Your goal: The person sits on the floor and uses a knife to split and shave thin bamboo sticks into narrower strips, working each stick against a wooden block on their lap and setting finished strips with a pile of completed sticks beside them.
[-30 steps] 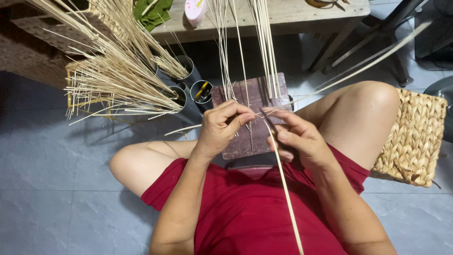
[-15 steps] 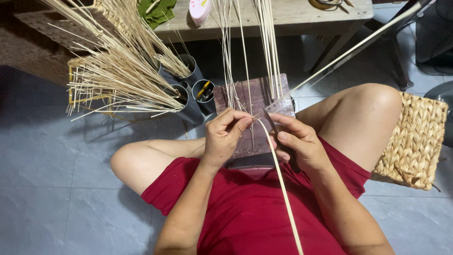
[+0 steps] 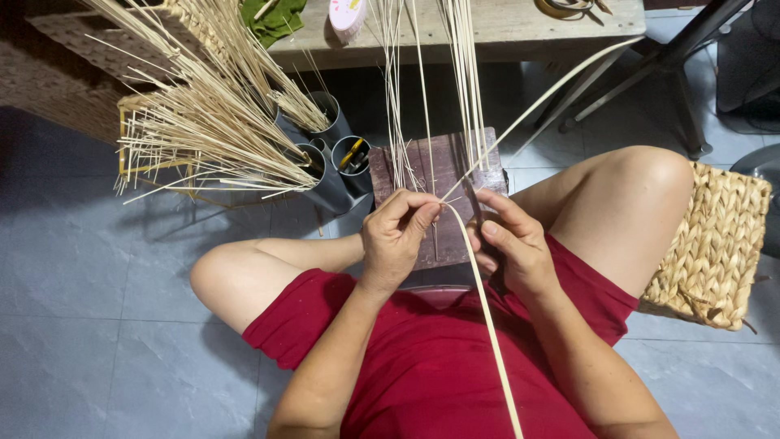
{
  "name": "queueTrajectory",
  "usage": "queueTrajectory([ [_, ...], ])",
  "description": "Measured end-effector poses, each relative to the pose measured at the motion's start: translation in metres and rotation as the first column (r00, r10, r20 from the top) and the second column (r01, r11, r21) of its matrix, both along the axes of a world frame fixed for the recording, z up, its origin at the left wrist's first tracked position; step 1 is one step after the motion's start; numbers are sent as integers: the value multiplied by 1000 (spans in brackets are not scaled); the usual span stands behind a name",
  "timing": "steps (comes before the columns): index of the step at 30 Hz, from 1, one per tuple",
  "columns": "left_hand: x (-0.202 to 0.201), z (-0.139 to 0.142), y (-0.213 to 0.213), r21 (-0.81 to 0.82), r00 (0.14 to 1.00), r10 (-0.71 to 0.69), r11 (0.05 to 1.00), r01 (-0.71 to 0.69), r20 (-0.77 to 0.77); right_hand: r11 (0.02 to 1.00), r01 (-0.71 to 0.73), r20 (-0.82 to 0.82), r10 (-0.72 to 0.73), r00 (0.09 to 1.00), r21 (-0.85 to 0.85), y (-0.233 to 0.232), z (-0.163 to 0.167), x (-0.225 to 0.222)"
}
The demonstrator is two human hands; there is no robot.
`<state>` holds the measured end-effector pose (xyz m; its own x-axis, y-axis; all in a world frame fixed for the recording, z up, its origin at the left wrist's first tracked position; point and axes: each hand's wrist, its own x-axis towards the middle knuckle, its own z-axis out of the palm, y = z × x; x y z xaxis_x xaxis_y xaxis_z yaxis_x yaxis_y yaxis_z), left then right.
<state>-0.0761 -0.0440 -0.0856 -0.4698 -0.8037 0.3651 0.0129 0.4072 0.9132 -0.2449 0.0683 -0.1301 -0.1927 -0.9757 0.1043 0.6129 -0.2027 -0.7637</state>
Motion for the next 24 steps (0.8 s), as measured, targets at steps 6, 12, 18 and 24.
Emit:
queueTrajectory([
  [6,0,-1,-4,6,1000,-19,1000,19,-9,994,99,-233,-84,969,52,-3,-2,-6],
  [12,-2,-8,-7,102,992,-11,995,24,-127,968,205,-304,-155,940,141,-13,-21,-12],
  [18,7,-5,-15,35,992,-19,999,23,-121,865,403,-5,-421,907,298,-30,-28,-59],
  [24,9,-2,-15,38,994,-68,997,71,-80,979,184,-54,-180,982,83,-2,2,-54],
])
